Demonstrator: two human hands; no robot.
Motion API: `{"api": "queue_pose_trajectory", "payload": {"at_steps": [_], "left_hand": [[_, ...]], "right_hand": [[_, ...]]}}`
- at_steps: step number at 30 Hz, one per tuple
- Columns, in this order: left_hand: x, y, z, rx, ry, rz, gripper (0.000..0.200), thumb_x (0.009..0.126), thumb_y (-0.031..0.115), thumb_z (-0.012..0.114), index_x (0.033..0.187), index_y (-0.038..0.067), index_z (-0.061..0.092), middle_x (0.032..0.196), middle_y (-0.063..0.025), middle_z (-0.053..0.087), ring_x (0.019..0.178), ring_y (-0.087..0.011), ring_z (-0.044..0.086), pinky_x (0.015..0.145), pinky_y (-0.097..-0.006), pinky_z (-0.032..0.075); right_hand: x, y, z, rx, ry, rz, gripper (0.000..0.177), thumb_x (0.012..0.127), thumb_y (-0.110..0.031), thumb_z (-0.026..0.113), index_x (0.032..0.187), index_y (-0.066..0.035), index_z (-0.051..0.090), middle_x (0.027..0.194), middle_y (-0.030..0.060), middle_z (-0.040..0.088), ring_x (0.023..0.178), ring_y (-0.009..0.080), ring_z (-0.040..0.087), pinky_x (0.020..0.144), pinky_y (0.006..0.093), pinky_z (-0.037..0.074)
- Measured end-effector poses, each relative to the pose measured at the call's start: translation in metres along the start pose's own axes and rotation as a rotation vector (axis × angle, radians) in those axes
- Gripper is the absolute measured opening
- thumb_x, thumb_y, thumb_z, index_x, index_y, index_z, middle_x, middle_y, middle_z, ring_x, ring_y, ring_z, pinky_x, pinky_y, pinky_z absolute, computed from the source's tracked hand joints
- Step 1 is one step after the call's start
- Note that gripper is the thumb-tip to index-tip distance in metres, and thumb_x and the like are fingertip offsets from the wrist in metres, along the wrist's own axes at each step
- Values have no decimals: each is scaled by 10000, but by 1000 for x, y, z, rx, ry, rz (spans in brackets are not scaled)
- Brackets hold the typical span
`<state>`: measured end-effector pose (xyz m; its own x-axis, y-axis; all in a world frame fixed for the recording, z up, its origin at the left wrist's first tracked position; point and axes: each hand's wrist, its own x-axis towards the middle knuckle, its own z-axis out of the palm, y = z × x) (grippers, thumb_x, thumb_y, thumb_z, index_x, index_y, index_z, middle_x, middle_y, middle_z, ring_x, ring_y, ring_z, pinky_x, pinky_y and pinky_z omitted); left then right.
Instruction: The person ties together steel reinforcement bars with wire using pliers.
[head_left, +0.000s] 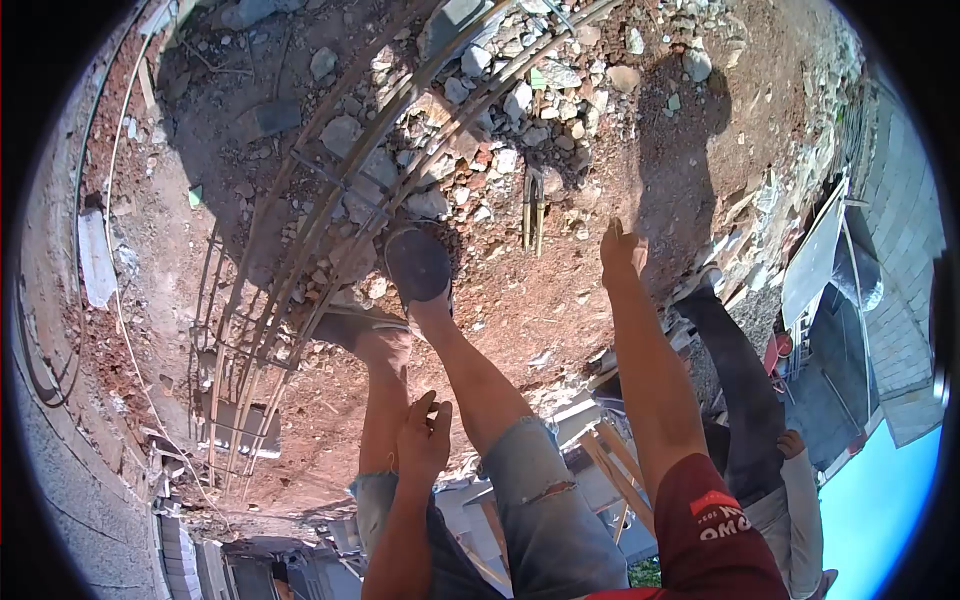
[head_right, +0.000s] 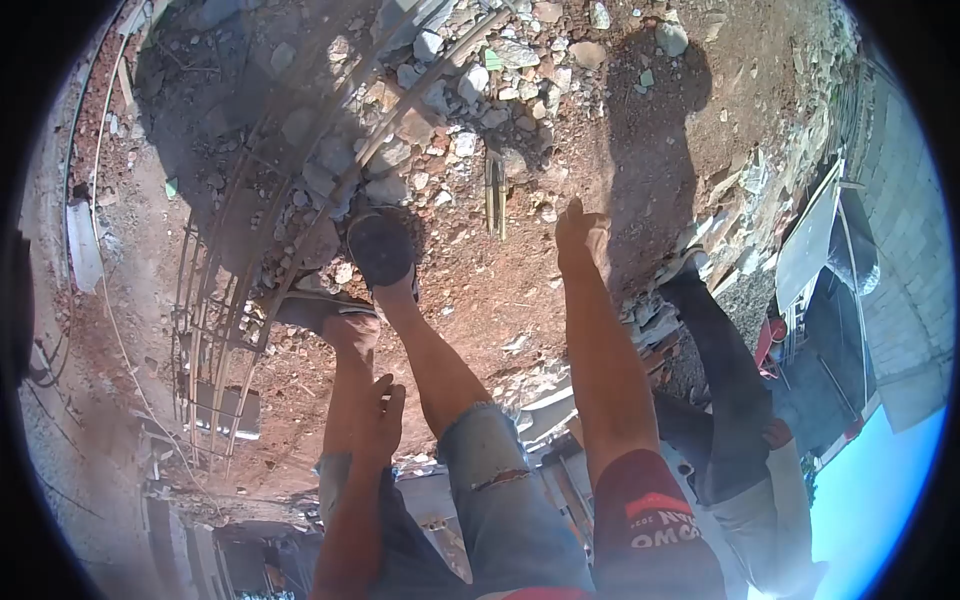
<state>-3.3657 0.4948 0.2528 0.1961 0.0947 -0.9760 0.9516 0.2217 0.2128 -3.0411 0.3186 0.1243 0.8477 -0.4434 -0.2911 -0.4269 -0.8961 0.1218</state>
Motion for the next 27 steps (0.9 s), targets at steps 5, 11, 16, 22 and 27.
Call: {"api": "queue_pose_trajectory", "payload": {"at_steps": [5,11,16,22,27], "left_hand": [[14,45,-13,-145,157,113,372,943,216,575,1230,-20,551,983,-105,620,751,-116,571,631,-259,474],[23,35,-14,-185,104,86,378,945,209,572,1242,-23,544,971,-93,621,769,-107,570,678,-234,468],[15,18,-24,-295,139,53,335,953,189,552,1221,-13,560,867,-52,595,740,-94,535,632,-249,431],[-64,23,-21,-374,143,10,287,939,179,567,1147,-15,603,789,-58,617,722,-83,550,665,-248,455],[-158,116,-25,-213,133,411,303,934,232,575,1072,-34,622,812,-60,622,737,-108,563,659,-273,474]], "right_hand": [[-12,-104,12,727,-508,-238,290,869,-235,661,990,27,631,764,53,634,659,106,562,582,265,455],[-1,-204,78,-363,-429,-596,402,826,-340,670,1010,17,656,951,154,650,870,210,614,629,325,499],[-15,-182,59,1218,-351,19,150,893,-141,572,837,-5,601,637,59,597,529,140,538,466,285,455],[-50,-107,-175,1559,-157,20,314,989,-323,481,1056,-48,617,570,-60,398,433,20,316,358,204,254],[-132,-54,-298,1175,-105,-340,222,976,-161,515,1128,-31,611,626,-16,488,538,72,425,461,245,360]]}}
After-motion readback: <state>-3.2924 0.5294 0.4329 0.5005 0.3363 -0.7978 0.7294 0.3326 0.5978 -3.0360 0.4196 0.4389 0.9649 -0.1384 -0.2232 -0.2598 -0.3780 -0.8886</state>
